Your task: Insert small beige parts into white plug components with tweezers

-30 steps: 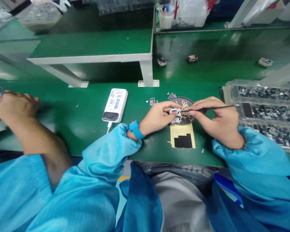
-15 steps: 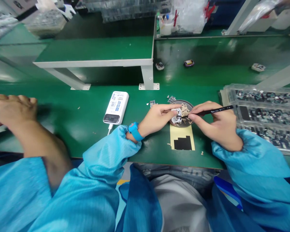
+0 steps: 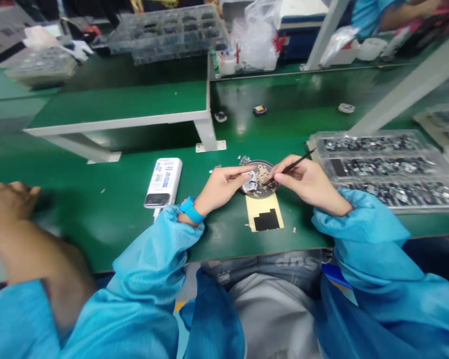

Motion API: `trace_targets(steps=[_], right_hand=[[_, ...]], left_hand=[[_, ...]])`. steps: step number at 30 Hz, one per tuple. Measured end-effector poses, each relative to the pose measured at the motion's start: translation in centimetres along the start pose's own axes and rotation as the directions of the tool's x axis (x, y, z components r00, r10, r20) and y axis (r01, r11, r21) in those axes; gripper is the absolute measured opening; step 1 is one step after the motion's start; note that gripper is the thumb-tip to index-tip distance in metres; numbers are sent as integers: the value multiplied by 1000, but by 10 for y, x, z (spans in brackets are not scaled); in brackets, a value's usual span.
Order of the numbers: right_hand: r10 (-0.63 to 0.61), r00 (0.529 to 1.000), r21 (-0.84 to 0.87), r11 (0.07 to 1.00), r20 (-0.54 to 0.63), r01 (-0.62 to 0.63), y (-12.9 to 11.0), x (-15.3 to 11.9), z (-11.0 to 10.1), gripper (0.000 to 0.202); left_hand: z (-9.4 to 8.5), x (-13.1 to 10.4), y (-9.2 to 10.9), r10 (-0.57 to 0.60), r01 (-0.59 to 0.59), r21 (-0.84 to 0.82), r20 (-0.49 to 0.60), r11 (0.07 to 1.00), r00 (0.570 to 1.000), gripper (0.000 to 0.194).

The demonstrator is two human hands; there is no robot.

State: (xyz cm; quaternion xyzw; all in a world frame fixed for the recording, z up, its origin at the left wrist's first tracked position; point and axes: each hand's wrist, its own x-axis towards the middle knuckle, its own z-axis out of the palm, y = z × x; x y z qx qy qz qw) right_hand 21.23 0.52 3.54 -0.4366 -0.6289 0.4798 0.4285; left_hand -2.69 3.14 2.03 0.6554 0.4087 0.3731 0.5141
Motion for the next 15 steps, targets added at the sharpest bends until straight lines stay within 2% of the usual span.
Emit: trace_targets(steps=[2, 4, 5, 6, 7, 8, 9, 10, 11, 12, 13, 15], right_hand=[[0, 999, 91, 996, -33, 3, -10, -10, -8, 30], [-18, 991, 119, 992, -136, 35, -23, -21, -28, 34], [-32, 975, 67, 997, -221, 48, -28, -26, -43, 33], [-59, 950, -56, 997, -307, 44, -32, -30, -60, 30], [-112, 904, -265, 964, -412, -1, -33, -33, -78, 30], [-181, 857, -512, 852, -482, -108, -33, -35, -98, 28], [-245, 818, -689, 687, -520, -232, -30, -37, -116, 26], [-233, 816, -774, 527, -530, -352, -25, -39, -133, 25], [-169, 821, -805, 380, -545, -456, -18, -41, -146, 26], [-83, 824, -803, 295, -561, -517, -11, -42, -157, 29], [-1, 827, -798, 262, -563, -543, -3, -44, -165, 33], [83, 822, -782, 267, -563, -563, 9, -48, -172, 41]], left_hand=[[1, 1, -2, -46, 46, -43, 2, 998, 999, 33], [2, 1, -4, -70, 72, -120, 25, 990, 997, 36], [3, 1, -5, -72, 78, -160, 41, 984, 997, 38], [4, 1, -6, -71, 80, -197, 52, 977, 996, 40], [5, 0, -7, -70, 82, -227, 57, 970, 996, 41], [6, 0, -8, -73, 84, -244, 56, 966, 996, 42], [7, -1, -9, -79, 89, -247, 52, 965, 996, 42], [8, -2, -9, -87, 96, -238, 45, 967, 995, 42], [9, -2, -10, -98, 104, -220, 39, 970, 994, 41], [10, -2, -10, -110, 115, -198, 37, 973, 993, 41], [11, -3, -10, -121, 126, -175, 39, 977, 992, 40], [11, -3, -10, -140, 145, -129, 52, 981, 989, 38]])
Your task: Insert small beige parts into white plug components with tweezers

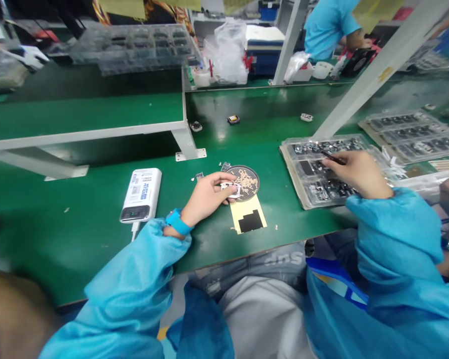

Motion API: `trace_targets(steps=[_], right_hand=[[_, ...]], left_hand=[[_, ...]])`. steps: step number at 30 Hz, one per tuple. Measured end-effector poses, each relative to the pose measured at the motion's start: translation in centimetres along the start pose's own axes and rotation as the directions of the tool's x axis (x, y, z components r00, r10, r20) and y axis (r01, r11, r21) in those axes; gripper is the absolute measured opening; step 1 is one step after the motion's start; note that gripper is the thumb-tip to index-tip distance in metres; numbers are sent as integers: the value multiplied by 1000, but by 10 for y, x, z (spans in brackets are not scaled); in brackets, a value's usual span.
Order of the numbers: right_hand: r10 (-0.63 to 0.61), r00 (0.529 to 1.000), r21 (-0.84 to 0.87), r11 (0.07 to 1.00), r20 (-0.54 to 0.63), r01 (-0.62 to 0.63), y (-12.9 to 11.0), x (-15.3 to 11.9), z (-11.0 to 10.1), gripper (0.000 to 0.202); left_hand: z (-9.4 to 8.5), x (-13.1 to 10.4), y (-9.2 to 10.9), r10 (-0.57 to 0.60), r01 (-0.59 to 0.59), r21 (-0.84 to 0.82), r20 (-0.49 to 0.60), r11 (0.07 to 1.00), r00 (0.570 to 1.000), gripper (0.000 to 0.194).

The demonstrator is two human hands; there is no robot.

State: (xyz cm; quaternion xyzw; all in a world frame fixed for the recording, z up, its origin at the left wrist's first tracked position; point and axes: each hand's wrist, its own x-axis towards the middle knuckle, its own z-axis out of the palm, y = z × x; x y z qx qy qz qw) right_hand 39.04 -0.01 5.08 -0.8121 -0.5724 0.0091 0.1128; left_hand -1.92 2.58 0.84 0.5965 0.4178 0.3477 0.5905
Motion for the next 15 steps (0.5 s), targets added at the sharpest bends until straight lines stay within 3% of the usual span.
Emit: trace_targets(steps=[3, 6, 10, 13, 15], right_hand=[[-1, 999, 18, 1000, 46, 0, 3, 0, 5, 43], [6, 995, -13, 1000, 101, -4, -6, 4, -6, 38], [77, 996, -18, 997, 34, -77, -35, 0, -29, 25], [16, 1000, 303, 953, -1, -15, -74, -19, -37, 24], [-155, 981, 640, 767, 118, 44, -106, -36, -32, 28]], left_hand=[[0, 0, 0, -14, 14, 50, 0, 999, 1000, 34], [1, 0, 0, -13, 13, 32, -13, 999, 1000, 37], [1, 1, 2, -17, 17, -55, 3, 998, 1000, 40], [0, 1, 4, -17, 16, -141, -1, 990, 1000, 39], [-1, 2, 5, -29, 25, -191, -18, 981, 999, 36]])
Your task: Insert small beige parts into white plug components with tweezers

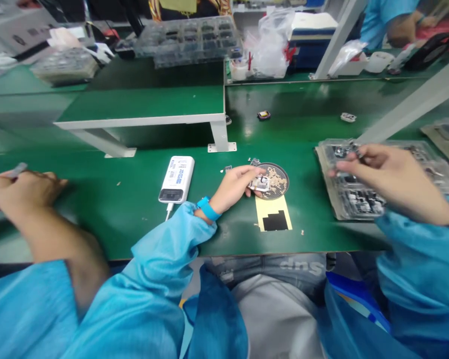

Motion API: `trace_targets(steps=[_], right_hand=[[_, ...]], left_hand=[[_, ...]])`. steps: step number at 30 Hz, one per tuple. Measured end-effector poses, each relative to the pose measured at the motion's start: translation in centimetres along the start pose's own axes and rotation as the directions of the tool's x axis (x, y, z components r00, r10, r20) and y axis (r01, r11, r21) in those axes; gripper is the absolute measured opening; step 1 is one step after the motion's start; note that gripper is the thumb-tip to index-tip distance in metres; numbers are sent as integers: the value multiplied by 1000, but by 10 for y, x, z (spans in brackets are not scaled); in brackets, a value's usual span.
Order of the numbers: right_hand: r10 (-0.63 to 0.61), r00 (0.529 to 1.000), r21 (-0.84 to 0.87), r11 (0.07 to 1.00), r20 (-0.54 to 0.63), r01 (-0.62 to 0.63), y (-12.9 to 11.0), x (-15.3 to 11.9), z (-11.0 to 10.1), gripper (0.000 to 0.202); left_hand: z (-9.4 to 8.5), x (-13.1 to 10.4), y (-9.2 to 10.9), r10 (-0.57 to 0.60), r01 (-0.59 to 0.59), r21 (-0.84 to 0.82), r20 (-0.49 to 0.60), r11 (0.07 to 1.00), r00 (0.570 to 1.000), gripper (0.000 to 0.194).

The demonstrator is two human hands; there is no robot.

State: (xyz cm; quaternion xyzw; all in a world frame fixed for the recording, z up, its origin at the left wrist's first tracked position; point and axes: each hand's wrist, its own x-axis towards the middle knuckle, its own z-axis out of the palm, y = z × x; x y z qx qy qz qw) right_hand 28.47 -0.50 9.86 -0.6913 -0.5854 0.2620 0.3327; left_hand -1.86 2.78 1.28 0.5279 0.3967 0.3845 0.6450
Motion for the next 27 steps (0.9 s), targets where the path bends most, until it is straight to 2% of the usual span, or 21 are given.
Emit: trace_targets(steps=[1, 3, 6, 9, 14, 20, 27], right_hand=[[-53, 993, 116, 992, 109, 40, -10, -4, 16, 30], [-156, 962, 200, 973, 226, 111, -25, -9, 49, 35], [-208, 940, 362, 927, 273, 100, -33, -10, 92, 39], [-225, 916, 517, 855, 332, 23, -25, -8, 116, 39], [-136, 891, 508, 854, 433, -116, -8, -10, 119, 38], [-68, 900, 560, 802, 431, -208, -8, -12, 120, 46], [-20, 902, 560, 789, 432, -251, -7, -14, 123, 46]], left_hand=[[0, 0, 0, -4, 4, -19, -10, 1000, 1000, 35], [-1, 0, 1, -9, 8, -42, -26, 999, 1000, 32], [-2, 1, 2, 11, -14, -57, -55, 998, 998, 29], [-2, 1, 2, 55, -58, -39, -87, 998, 995, 33], [0, -1, -3, 106, -105, 13, -86, 994, 991, 42], [7, -6, -8, 211, -211, 91, 7, 973, 977, 51], [7, -10, -5, 239, -239, 74, 11, 968, 971, 51]])
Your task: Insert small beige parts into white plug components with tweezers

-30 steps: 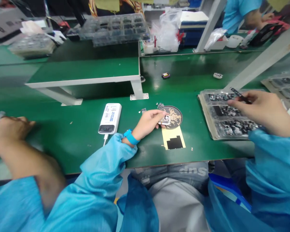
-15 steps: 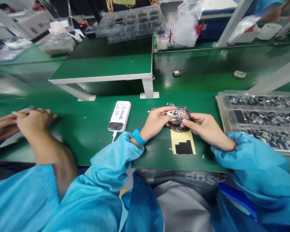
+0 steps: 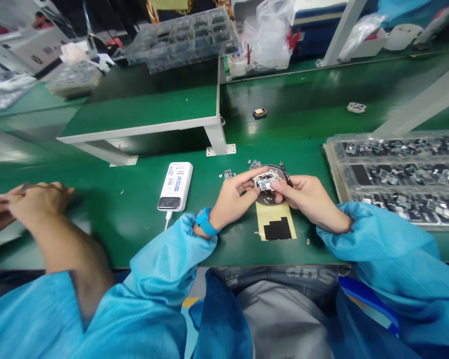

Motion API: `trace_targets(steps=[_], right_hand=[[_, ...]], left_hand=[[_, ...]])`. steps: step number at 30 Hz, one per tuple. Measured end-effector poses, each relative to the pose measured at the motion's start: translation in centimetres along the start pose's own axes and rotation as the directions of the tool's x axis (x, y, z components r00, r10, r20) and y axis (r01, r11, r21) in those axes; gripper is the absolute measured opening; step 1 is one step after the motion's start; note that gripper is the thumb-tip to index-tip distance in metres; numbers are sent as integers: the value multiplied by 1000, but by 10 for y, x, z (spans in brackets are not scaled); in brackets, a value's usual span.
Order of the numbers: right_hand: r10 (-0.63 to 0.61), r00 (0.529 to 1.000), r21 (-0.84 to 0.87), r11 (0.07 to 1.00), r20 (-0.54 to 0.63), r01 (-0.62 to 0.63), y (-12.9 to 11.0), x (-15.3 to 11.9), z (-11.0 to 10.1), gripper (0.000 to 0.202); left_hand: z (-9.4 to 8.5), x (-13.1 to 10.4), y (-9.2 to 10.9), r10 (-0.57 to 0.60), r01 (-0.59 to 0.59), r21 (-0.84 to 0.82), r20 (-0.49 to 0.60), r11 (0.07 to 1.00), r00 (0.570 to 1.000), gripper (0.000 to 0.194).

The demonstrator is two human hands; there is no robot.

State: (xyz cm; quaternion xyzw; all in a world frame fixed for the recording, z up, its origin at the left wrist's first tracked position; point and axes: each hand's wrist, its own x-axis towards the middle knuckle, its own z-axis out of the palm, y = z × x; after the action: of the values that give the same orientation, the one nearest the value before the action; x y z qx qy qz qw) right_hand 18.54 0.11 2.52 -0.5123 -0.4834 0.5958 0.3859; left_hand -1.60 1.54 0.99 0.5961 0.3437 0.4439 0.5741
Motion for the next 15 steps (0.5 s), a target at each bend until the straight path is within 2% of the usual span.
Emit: trace_targets(steps=[8, 15], right_hand=[[-19, 1000, -45, 999, -2, 19, 1, 1, -1, 47], [28, 1000, -9, 1000, 13, -28, 9, 5, -1, 51]], left_hand=[[3, -2, 2, -18, 18, 21, 0, 1000, 1000, 54], [2, -4, 0, -26, 26, 19, -5, 999, 1000, 55]])
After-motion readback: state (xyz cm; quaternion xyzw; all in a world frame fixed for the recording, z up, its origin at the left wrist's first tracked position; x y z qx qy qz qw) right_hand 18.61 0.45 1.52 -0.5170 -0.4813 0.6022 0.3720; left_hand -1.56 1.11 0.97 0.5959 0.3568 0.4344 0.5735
